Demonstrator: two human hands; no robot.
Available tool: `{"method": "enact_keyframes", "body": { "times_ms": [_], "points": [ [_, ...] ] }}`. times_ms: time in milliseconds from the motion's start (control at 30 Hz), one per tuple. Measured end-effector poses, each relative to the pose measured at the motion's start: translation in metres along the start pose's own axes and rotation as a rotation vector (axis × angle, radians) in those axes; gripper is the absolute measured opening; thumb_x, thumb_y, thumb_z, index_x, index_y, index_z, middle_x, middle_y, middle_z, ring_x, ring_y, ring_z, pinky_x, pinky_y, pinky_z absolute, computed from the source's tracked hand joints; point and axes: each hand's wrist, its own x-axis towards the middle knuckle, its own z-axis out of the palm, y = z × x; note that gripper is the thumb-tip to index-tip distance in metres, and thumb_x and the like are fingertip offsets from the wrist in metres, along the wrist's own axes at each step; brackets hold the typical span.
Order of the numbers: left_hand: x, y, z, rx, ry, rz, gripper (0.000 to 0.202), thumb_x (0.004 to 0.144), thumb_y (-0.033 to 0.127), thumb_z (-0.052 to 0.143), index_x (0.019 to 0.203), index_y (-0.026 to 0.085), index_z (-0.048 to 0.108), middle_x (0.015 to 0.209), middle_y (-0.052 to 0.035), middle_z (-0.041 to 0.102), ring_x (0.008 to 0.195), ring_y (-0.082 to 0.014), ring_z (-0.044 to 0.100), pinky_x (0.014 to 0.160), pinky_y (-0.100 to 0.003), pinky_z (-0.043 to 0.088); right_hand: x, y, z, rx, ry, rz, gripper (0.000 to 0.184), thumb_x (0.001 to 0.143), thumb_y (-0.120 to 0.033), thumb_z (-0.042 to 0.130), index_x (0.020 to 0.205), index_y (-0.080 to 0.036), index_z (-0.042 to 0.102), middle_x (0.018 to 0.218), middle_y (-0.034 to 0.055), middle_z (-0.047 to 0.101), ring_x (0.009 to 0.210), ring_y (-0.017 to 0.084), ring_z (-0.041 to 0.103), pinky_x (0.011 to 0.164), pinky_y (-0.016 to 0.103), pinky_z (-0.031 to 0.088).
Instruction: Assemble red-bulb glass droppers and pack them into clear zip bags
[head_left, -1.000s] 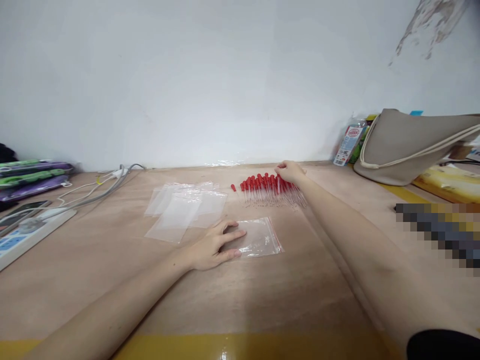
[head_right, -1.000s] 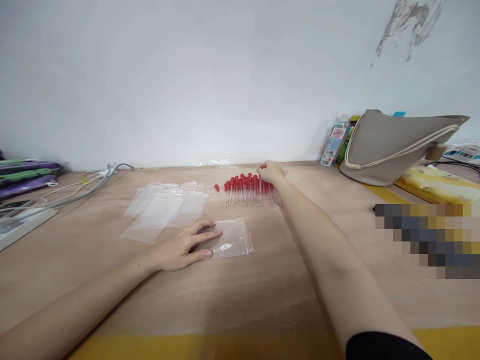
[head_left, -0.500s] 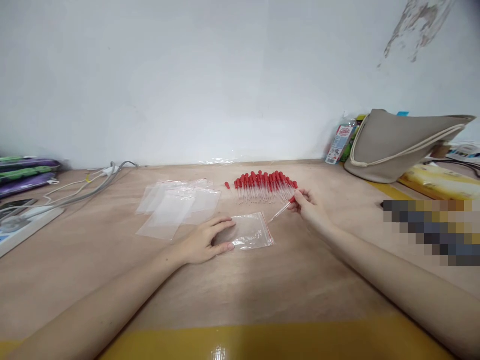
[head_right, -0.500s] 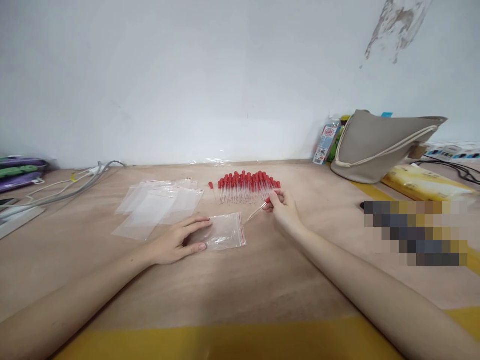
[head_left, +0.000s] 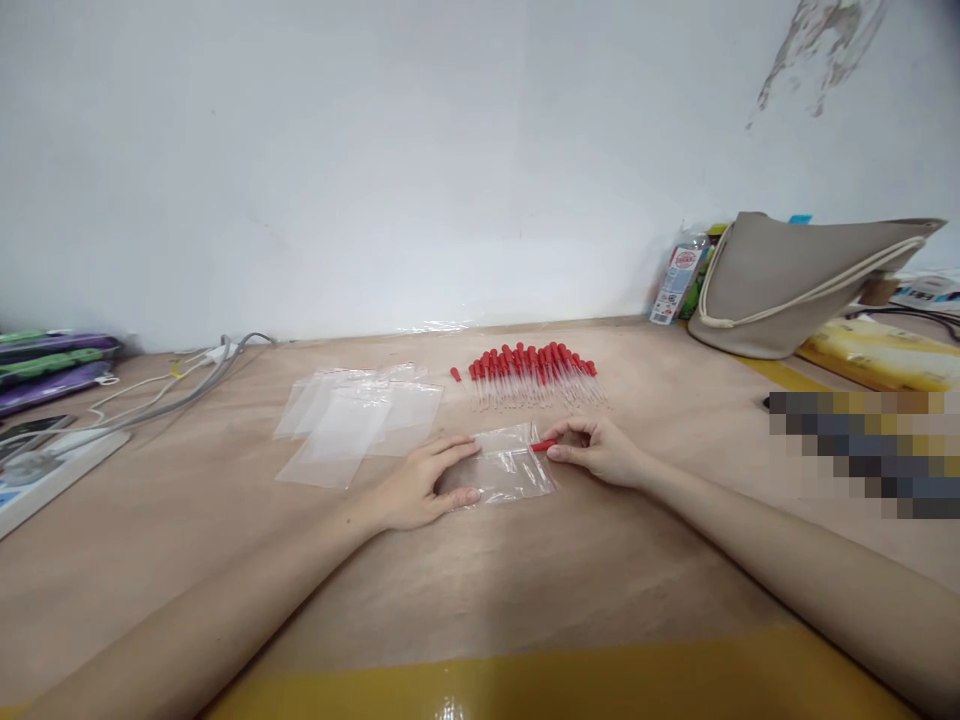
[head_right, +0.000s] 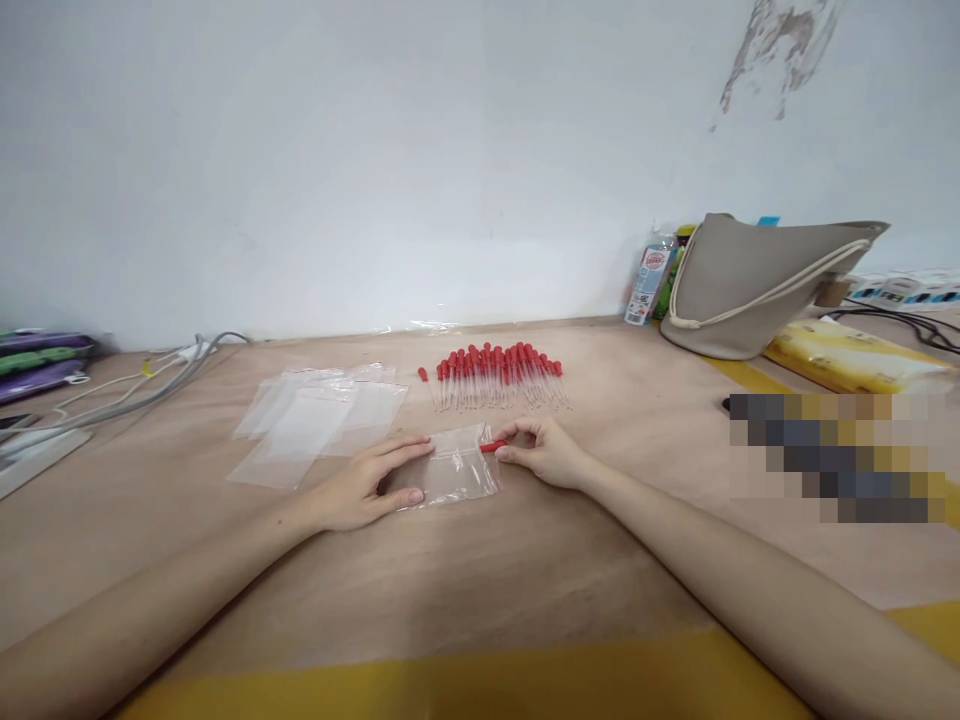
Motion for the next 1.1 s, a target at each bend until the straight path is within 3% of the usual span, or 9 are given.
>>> {"method": "enact_keyframes", "body": {
  "times_ms": [233,333,567,767,900,1100],
  "points": [
    [0.0,0.0,-0.001,0.018,-0.053,-0.021,0.053,0.082,0.046,0.047,0.13,0.024,0.037,0.136,-0.0076,0.036,0.124,-0.0229,0.034,0.102,-0.041,0.031,0.005,-0.001,-0.014,-0.234,-0.073,-0.074,0.016,0.071,-0.03,0.058,0.077,-0.016,0.063,0.063,-0.0006,0.055,0.053,0.009,0.04,0.05,0.022,0.032],
    [-0.001,-0.001,-0.001,0.015,-0.054,-0.025,0.053,0.082,0.047,0.047,0.13,0.025,0.037,0.136,-0.0072,0.035,0.123,-0.0233,0.034,0.101,-0.041,0.031,0.003,-0.007,-0.011,-0.179,-0.108,-0.11,0.017,0.071,-0.031,0.058,0.078,-0.016,0.064,0.066,0.0005,0.057,0.054,0.009,0.041,0.05,0.022,0.032],
    [0.003,-0.001,0.002,-0.002,-0.057,-0.036,0.053,0.081,0.048,0.048,0.129,0.025,0.039,0.136,-0.0071,0.035,0.124,-0.024,0.033,0.102,-0.042,0.029,0.0,-0.016,0.02,-0.033,-0.172,-0.076,0.024,0.073,-0.037,0.056,0.078,-0.014,0.063,0.058,-0.0019,0.049,0.049,0.007,0.038,0.045,0.021,0.029],
    [0.01,0.001,0.003,-0.031,0.048,-0.06,0.047,0.083,0.045,0.046,0.125,0.023,0.043,0.134,-0.0075,0.037,0.12,-0.0238,0.038,0.099,-0.04,0.034,0.006,-0.005,0.015,0.117,-0.025,-0.007,0.036,0.069,-0.035,0.059,0.1,-0.016,0.055,0.069,-0.0006,0.056,0.057,0.011,0.048,0.054,0.023,0.038],
    [0.006,-0.002,0.001,-0.026,0.085,-0.094,0.041,0.084,0.043,0.045,0.119,0.022,0.049,0.123,-0.0067,0.049,0.112,-0.0225,0.045,0.095,-0.039,0.038,0.007,-0.009,0.007,0.149,-0.004,0.09,0.026,0.075,-0.041,0.05,0.073,-0.017,0.06,0.066,0.0004,0.058,0.061,0.012,0.052,0.06,0.026,0.041],
    [0.005,-0.002,0.0,-0.084,0.103,-0.096,0.039,0.081,0.042,0.05,0.113,0.021,0.053,0.1,-0.006,0.057,0.083,-0.0178,0.055,0.074,-0.032,0.047,0.005,-0.014,0.012,0.174,-0.015,0.16,0.034,0.062,-0.039,0.067,0.085,-0.016,0.058,0.071,0.0015,0.063,0.062,0.013,0.056,0.054,0.024,0.04]
  ]
}}
